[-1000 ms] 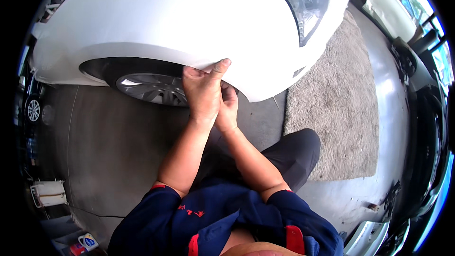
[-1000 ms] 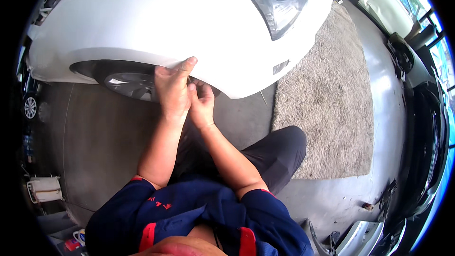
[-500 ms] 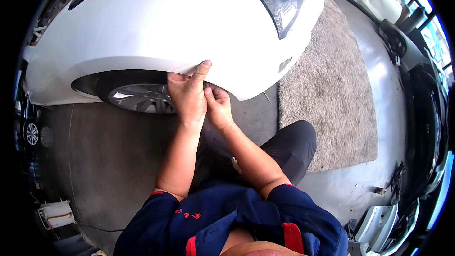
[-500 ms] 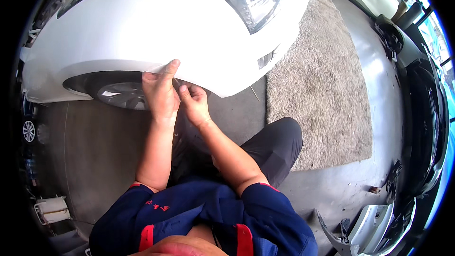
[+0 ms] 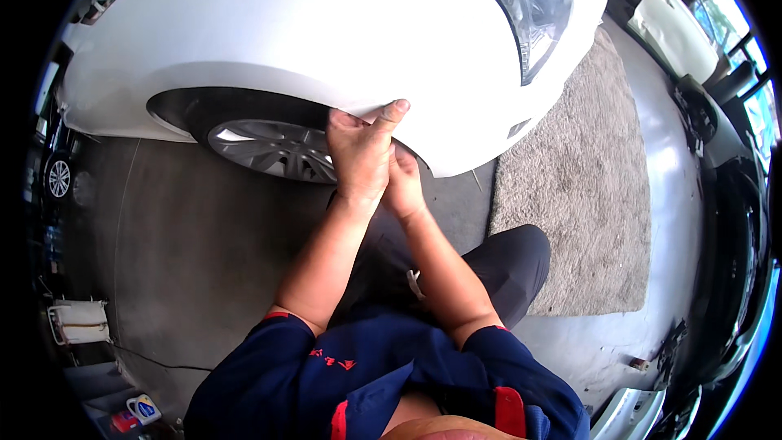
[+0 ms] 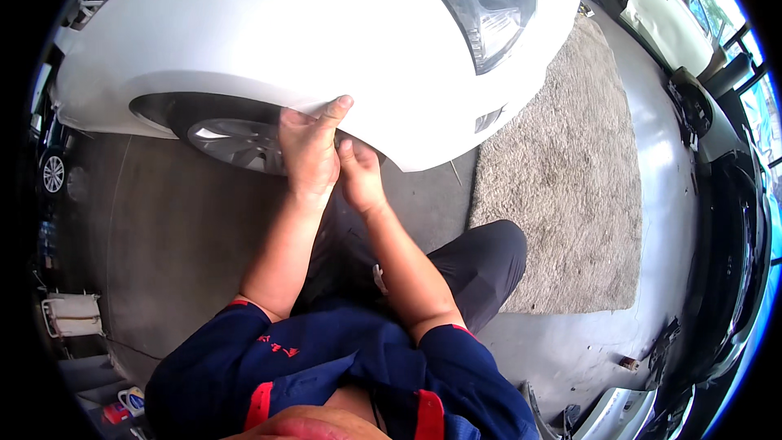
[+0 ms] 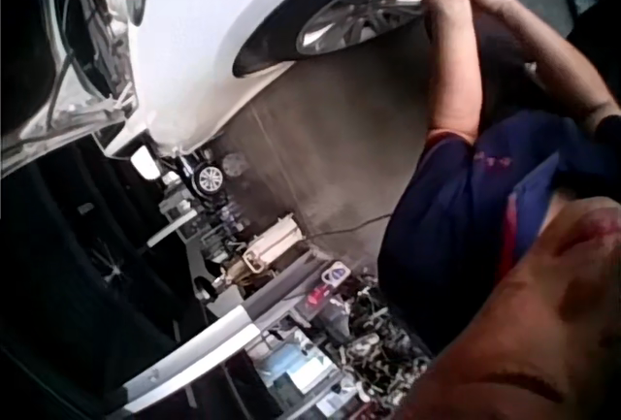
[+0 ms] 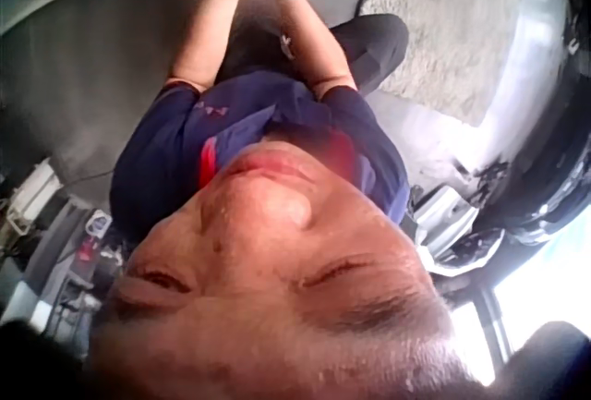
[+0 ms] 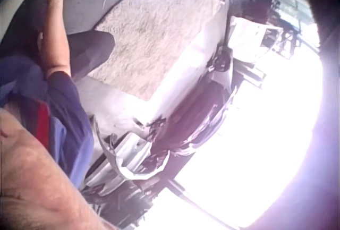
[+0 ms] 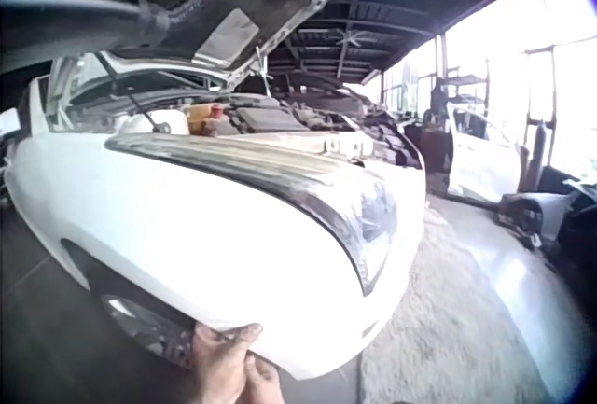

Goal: The person selects a fastener from a box, prepares a screwdriver, and secures the front bumper to the wheel arch using the screwdriver and by hand.

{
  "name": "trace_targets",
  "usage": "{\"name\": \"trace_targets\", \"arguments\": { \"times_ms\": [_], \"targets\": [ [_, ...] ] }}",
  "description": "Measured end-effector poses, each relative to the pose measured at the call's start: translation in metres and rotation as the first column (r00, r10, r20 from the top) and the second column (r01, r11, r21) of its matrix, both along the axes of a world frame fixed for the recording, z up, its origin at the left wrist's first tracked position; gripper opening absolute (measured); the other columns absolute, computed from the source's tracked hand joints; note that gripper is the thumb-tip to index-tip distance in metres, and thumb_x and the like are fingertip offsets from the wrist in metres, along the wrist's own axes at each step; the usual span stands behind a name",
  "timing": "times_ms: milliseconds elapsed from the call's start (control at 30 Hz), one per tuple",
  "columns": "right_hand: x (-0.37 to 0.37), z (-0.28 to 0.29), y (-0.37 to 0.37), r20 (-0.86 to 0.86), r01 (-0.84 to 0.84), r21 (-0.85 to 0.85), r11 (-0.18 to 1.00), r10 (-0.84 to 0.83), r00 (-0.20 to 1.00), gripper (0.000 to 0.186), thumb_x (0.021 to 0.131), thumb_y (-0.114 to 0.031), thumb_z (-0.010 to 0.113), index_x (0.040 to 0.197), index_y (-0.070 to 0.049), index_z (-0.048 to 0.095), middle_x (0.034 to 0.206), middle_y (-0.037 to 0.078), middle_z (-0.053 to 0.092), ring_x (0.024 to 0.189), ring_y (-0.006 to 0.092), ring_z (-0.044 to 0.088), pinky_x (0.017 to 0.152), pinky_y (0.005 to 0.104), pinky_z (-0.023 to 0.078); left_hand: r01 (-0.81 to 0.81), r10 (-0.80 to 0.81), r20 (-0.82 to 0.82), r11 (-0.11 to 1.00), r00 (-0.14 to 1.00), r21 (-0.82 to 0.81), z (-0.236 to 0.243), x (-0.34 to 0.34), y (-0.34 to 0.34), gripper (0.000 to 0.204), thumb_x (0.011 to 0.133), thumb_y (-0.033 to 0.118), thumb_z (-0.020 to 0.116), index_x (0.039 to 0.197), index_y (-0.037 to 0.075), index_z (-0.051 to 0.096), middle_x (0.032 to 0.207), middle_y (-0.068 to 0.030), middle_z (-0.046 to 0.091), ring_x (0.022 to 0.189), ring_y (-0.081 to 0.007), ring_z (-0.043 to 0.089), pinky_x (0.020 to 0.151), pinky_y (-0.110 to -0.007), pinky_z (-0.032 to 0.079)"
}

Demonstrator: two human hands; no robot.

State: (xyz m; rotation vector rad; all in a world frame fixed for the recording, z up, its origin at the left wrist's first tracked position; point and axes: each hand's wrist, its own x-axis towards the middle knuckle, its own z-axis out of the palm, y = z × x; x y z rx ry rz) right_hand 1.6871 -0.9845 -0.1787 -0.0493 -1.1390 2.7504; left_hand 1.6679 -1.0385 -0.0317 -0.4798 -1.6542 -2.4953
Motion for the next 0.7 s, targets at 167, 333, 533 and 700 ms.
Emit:
{"name": "trace_targets", "arguments": {
  "times_ms": [167,333,533,700],
  "targets": [
    [-0.009,0.002,0.01,0.0,-0.083,-0.185,0.979,0.084,0.996,0.044,0.096,-0.026,0.068,0.128,0.001,0.055,0.122,0.008,0.06,0.111,0.019,0.055,0.097,0.0343,0.046,-0.008,0.007,0.009,0.997,1.0,0.07,0.003,0.001,0.003,0.015,0.084,0.0,0.076,0.095,-0.009,0.071,0.093,-0.0108,0.071,0.085,-0.0141,0.064,0.079,-0.029,0.051],
    [0.001,0.003,-0.007,-0.027,0.088,0.046,0.995,-0.087,0.996,0.041,0.097,-0.027,0.068,0.122,0.003,0.058,0.115,0.008,0.063,0.106,0.0159,0.058,0.092,0.0312,0.049,-0.033,0.031,0.052,0.999,0.998,0.035,0.007,0.003,0.004,0.016,0.081,0.005,0.079,0.09,-0.005,0.071,0.088,-0.0089,0.072,0.08,-0.0135,0.065,0.077,-0.03,0.051],
    [-0.013,-0.011,0.026,-0.027,-0.136,-0.158,0.978,0.133,0.991,0.038,0.097,-0.025,0.066,0.122,0.002,0.059,0.11,0.008,0.067,0.094,0.0158,0.063,0.089,0.0295,0.051,-0.029,0.029,-0.001,0.999,1.0,0.033,0.004,0.006,0.006,0.019,0.081,0.005,0.08,0.092,-0.006,0.07,0.09,-0.0106,0.073,0.081,-0.0148,0.066,0.078,-0.03,0.052],
    [0.003,0.005,0.001,-0.061,-0.047,0.001,0.999,0.047,0.997,0.036,0.098,-0.023,0.066,0.122,0.002,0.059,0.111,0.008,0.067,0.099,0.0153,0.061,0.09,0.0291,0.05,-0.047,0.048,0.043,0.998,0.998,-0.034,0.003,0.004,-0.001,0.022,0.08,0.006,0.08,0.095,-0.006,0.069,0.091,-0.0105,0.073,0.082,-0.0153,0.067,0.078,-0.03,0.052]
  ]
}}
